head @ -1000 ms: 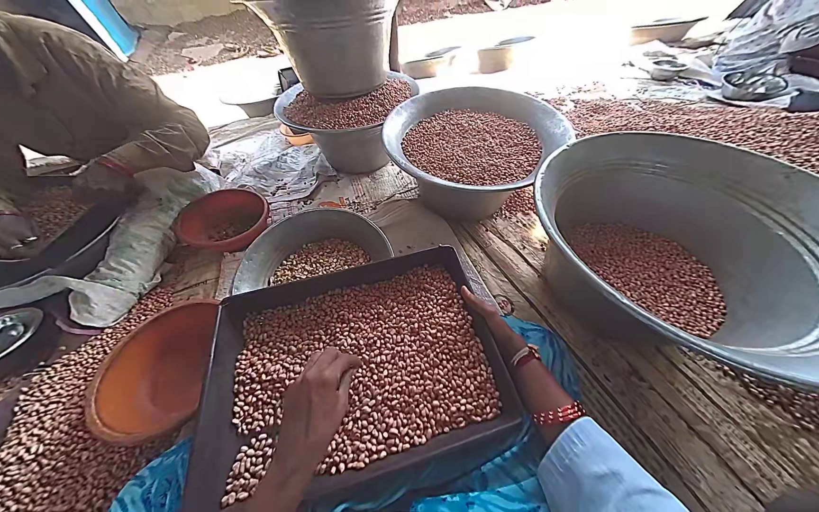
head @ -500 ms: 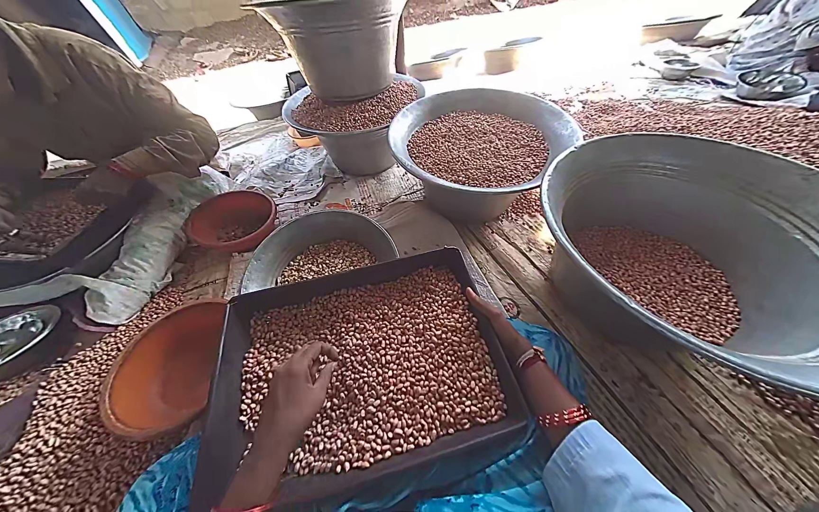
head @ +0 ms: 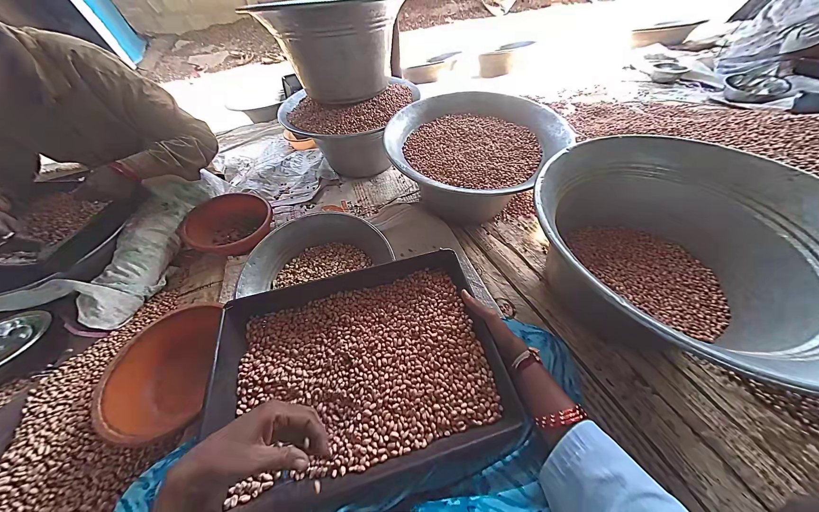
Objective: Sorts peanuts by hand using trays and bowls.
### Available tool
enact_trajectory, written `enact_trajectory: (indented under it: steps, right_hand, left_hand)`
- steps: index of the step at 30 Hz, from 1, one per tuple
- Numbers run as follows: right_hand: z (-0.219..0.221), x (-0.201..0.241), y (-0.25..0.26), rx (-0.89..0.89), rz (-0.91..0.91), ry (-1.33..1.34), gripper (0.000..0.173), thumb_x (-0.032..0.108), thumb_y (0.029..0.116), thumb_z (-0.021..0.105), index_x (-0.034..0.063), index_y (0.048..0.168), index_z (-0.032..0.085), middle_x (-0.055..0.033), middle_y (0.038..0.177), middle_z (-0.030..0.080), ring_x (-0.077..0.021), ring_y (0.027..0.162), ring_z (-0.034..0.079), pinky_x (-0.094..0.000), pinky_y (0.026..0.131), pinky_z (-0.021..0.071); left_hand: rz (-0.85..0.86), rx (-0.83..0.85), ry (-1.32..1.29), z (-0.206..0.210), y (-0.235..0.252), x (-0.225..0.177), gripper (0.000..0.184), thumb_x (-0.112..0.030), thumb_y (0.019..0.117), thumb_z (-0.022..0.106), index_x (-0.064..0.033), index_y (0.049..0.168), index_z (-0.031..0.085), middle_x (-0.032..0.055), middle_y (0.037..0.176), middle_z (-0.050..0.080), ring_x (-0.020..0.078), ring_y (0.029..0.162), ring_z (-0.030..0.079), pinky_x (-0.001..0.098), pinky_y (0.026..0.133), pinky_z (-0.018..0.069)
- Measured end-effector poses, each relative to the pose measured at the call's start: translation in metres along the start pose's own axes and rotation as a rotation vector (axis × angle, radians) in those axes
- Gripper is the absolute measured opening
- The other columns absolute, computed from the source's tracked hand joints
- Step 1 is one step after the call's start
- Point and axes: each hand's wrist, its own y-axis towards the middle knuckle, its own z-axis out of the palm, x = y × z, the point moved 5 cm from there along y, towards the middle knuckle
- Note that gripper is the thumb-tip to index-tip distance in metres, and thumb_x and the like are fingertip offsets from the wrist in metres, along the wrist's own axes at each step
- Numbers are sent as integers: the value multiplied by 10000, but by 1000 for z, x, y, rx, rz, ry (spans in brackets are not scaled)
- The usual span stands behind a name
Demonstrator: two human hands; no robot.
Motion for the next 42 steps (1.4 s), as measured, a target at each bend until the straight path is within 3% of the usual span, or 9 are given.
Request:
enact_trajectory:
  steps: [5, 10, 12, 16, 19, 33, 36, 38, 42]
  right_hand:
    - [2, 1, -1, -14, 10, 5, 358, 276, 1141, 276, 135, 1326, 548, 28, 1054, 723, 6, 912, 698, -197, 792, 592]
    - [0, -1, -1, -27, 21, -34, 375, 294, 1139, 283, 122, 1343, 547, 11, 1072, 716, -9, 921, 695, -214, 803, 589]
    - [-1, 0, 0, -21, 16, -34, 374, 291, 1136, 279, 120, 1343, 539, 15, 1067, 714, -4, 916, 691, -213, 801, 586]
    - [2, 0, -1, -33, 39, 5, 362, 305, 1141, 286, 144, 1289, 574, 23, 1014, 731, -6, 878, 705, -209, 761, 599]
    - [2, 0, 0, -24, 31, 9, 362, 308, 1141, 285, 141, 1272, 579, 23, 996, 730, -11, 873, 707, -212, 758, 600]
    - [0, -1, 2, -5, 19, 11, 348, 290, 1139, 284, 133, 1282, 560, 24, 1007, 722, -3, 882, 698, -204, 770, 593]
    - [1, 0, 1, 4, 19, 31, 350, 295, 1137, 286, 144, 1254, 579, 25, 987, 737, -12, 874, 709, -209, 760, 603]
    - [2, 0, 0, 10, 19, 32, 351, 300, 1135, 290, 157, 1246, 590, 33, 989, 745, -7, 878, 713, -205, 761, 607]
    - [4, 1, -1, -47, 26, 7, 358, 298, 1140, 293, 139, 1272, 586, 26, 1003, 735, -6, 879, 707, -206, 760, 601]
  left_hand:
    - [-176, -753, 713, -55, -35, 1, 355, -124, 961, 542, -47, 1278, 682, 182, 1372, 626, 348, 1258, 611, 544, 1025, 486]
    - [-710, -405, 891, -1, 3, 20, 712, -114, 1018, 601, -11, 1623, 240, 339, 1669, 90, 597, 1506, 156, 631, 1202, 270]
    - [-714, -193, 771, 25, 13, 3, 710, -197, 1058, 557, -39, 1641, 183, 269, 1690, 132, 516, 1522, 233, 586, 1211, 283]
    - [-429, -599, 768, 8, 24, -36, 217, -126, 1002, 652, -126, 1183, 770, 119, 1105, 770, 347, 991, 740, 607, 900, 538]
    - [-309, -879, 985, -20, 40, -37, 139, -11, 918, 706, -48, 1023, 790, 211, 991, 725, 435, 925, 706, 638, 811, 528]
    - [-441, -787, 763, -47, 56, 0, 189, -104, 914, 763, -18, 1081, 742, 199, 1042, 713, 372, 991, 686, 585, 901, 509]
    - [-91, -327, 217, -46, 16, -6, 138, -130, 968, 647, -109, 1053, 754, -32, 992, 764, 61, 926, 716, 253, 856, 586]
    - [108, 59, -30, -36, -9, -12, 292, -310, 1036, 609, -146, 1233, 748, -9, 1168, 764, 94, 1098, 711, 264, 992, 566]
    - [-82, -561, 307, -28, -20, -14, 132, -123, 853, 709, -107, 976, 754, -63, 936, 757, 14, 827, 712, 198, 757, 596]
